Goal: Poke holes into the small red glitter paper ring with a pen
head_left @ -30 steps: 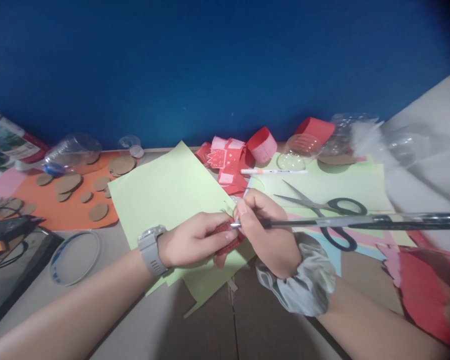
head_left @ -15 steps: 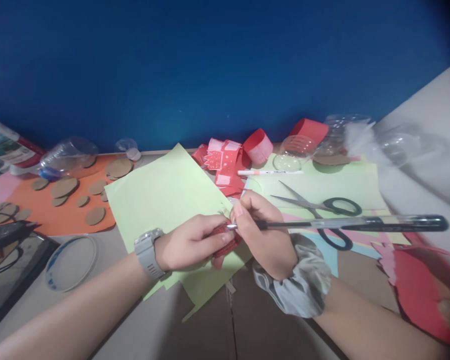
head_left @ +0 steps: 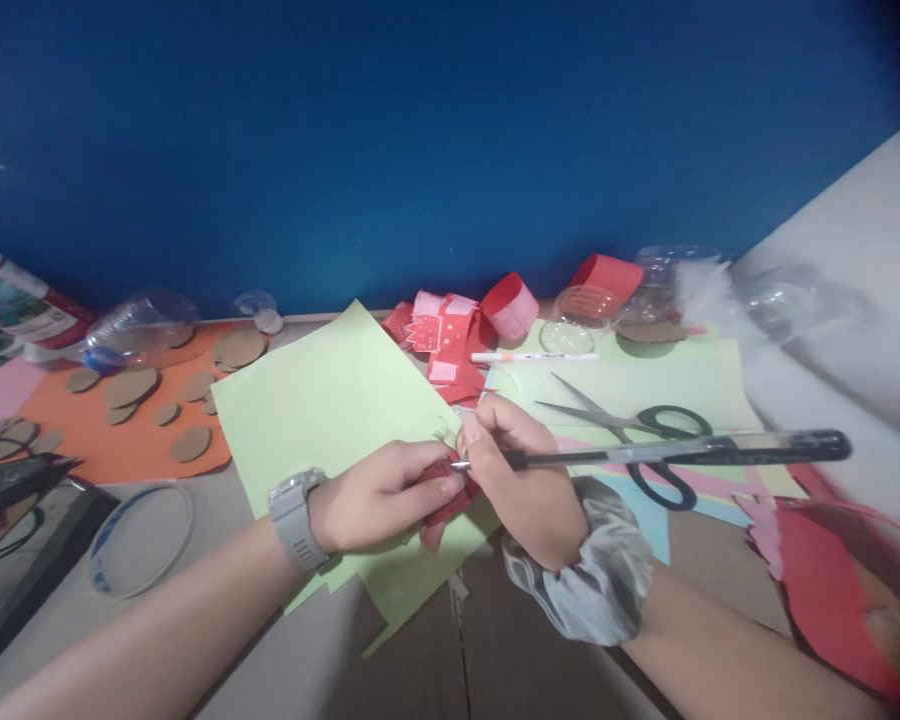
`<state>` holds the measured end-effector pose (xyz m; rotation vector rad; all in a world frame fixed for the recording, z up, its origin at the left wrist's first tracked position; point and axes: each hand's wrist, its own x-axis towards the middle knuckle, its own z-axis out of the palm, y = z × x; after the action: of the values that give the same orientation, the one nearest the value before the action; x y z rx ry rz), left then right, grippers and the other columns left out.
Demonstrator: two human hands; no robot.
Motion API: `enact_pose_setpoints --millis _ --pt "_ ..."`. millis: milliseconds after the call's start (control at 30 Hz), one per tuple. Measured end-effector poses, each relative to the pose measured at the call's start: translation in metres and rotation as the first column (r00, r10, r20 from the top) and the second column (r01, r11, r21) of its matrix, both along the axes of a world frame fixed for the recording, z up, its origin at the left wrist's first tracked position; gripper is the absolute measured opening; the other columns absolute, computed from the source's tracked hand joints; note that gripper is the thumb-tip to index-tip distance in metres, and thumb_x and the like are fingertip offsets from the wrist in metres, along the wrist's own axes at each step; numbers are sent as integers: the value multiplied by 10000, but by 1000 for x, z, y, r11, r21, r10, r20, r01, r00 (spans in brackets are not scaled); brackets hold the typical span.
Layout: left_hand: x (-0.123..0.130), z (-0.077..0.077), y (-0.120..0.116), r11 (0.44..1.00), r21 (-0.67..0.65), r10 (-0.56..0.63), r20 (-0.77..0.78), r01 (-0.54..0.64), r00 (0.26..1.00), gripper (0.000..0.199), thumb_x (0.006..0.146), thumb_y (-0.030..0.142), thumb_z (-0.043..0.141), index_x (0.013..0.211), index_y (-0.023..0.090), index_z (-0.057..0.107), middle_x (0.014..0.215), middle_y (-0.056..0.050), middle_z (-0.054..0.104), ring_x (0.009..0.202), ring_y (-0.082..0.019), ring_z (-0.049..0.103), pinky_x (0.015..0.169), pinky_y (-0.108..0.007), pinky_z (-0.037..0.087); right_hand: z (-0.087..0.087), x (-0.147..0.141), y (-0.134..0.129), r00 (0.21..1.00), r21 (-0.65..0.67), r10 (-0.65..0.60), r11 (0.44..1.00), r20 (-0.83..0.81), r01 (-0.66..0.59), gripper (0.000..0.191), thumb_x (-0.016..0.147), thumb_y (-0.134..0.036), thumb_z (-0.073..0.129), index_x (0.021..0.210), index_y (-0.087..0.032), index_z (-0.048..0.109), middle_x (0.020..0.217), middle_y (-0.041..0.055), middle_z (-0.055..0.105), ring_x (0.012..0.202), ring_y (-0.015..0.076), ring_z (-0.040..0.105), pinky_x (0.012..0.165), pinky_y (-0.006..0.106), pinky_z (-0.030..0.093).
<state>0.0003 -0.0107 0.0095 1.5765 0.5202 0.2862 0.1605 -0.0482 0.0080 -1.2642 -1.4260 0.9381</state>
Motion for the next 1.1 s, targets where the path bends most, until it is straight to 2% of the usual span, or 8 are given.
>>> enact_pose_setpoints --millis 333,800,1100 --pt "-1 -1 0 1000 4 6 -4 -6 1000 308 965 346 384 773 134 498 559 -20 599 525 -88 497 576 -202 417 0 0 -1 1000 -2 0 1000 -10 0 262 903 -216 423 643 -203 392 562 -63 356 513 80 357 488 203 326" --pt "0 0 0 1000 3 1 9 -1 1000 244 959 271 396 772 140 482 547 -6 589 520 -90 522 578 -194 418 -1 -1 0 1000 -2 -6 1000 -12 6 278 916 -233 408 640 -201 405 552 -67 346 506 81 354 487 211 323" --pt "0 0 0 1000 4 3 4 -3 1000 246 960 282 398 789 134 495 554 -8 589 528 -92 533 584 -197 427 -1 -1 -1 1000 -1 -6 1000 -26 6 273 917 -234 407 645 -202 399 561 -66 350 516 81 358 494 210 326"
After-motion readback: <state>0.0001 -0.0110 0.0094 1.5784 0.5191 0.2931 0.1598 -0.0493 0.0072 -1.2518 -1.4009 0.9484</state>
